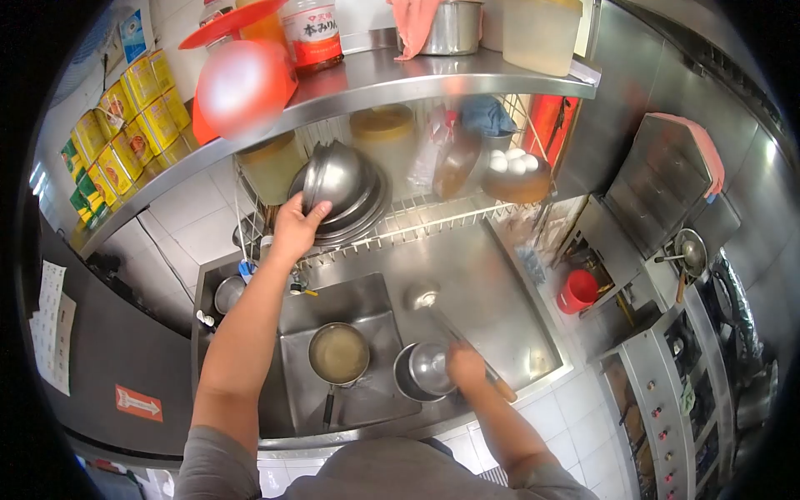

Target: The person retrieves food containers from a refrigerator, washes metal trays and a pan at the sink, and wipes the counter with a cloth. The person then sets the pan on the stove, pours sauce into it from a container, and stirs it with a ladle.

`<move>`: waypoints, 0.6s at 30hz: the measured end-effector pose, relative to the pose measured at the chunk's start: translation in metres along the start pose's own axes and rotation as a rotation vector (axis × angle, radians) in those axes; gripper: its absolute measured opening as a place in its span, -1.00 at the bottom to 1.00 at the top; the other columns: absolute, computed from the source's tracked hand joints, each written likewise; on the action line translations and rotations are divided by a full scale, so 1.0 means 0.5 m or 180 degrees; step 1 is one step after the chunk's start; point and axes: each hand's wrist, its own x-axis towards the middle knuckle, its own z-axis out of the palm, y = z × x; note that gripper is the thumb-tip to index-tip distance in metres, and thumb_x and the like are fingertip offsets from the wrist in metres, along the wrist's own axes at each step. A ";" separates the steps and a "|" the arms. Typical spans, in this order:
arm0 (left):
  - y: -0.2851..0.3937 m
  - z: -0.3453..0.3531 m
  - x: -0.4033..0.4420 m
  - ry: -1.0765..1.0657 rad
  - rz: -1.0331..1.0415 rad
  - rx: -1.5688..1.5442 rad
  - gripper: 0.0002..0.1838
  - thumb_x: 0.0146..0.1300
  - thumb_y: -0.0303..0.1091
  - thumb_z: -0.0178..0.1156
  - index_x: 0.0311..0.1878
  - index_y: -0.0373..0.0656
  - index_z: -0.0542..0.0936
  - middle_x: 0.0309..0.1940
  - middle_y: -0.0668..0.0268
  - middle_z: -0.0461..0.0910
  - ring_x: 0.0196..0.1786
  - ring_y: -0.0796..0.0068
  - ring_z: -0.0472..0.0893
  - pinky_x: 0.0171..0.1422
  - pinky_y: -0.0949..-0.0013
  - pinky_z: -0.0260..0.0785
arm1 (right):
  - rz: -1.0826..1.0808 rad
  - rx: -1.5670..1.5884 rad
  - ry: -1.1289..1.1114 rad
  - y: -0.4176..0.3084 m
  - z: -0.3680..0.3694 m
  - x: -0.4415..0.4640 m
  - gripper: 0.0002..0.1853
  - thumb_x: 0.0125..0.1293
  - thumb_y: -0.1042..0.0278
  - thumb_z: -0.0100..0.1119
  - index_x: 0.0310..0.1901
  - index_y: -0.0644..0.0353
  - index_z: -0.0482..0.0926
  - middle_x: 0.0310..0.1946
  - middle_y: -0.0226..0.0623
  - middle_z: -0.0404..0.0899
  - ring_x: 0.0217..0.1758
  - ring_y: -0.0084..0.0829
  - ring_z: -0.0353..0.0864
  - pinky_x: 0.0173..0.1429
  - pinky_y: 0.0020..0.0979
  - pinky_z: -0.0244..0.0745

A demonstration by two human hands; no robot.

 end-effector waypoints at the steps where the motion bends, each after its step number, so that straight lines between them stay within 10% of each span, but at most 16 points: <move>1: 0.006 -0.001 0.002 0.0126 -0.0016 -0.0064 -0.71 0.39 -0.31 0.36 0.05 -0.30 0.66 -0.15 0.26 0.76 -0.13 0.57 0.62 0.10 0.41 0.45 | 0.0063 -0.0078 -0.0072 -0.012 0.000 -0.006 -0.86 0.35 0.33 0.16 -0.29 0.21 0.59 -0.29 0.00 0.65 -0.25 0.11 0.68 -0.14 0.02 0.61; 10: 0.112 -0.067 -0.066 0.0566 0.0220 -0.0705 -0.78 0.37 -0.34 0.36 -0.06 -0.31 0.67 -0.20 0.30 0.71 -0.14 0.53 0.61 0.16 0.34 0.45 | 0.0184 -0.0162 -0.0164 -0.034 -0.018 -0.008 -0.85 0.33 0.32 0.18 -0.28 0.23 0.58 -0.28 0.00 0.66 -0.24 0.10 0.70 -0.15 0.03 0.63; 14: 0.148 -0.081 -0.218 0.0394 0.2178 0.1198 -0.81 0.15 -0.37 0.38 -0.19 -0.24 0.70 -0.22 0.17 0.69 -0.09 0.19 0.71 0.51 -0.10 0.29 | 0.0363 -0.0092 -0.0323 -0.042 -0.028 -0.008 -0.84 0.33 0.31 0.19 -0.27 0.24 0.59 -0.28 0.04 0.65 -0.24 0.11 0.69 -0.13 0.04 0.62; 18: 0.132 -0.022 -0.400 -0.1000 0.1807 0.1470 -0.91 0.02 -0.40 0.33 -0.36 -0.04 0.72 -0.17 0.50 0.71 -0.09 0.55 0.70 0.62 -0.18 0.08 | 0.0609 0.0067 -0.0187 0.004 -0.009 -0.015 -0.77 0.35 0.29 0.19 -0.18 0.31 0.64 -0.22 0.11 0.68 -0.19 0.22 0.66 -0.06 0.06 0.59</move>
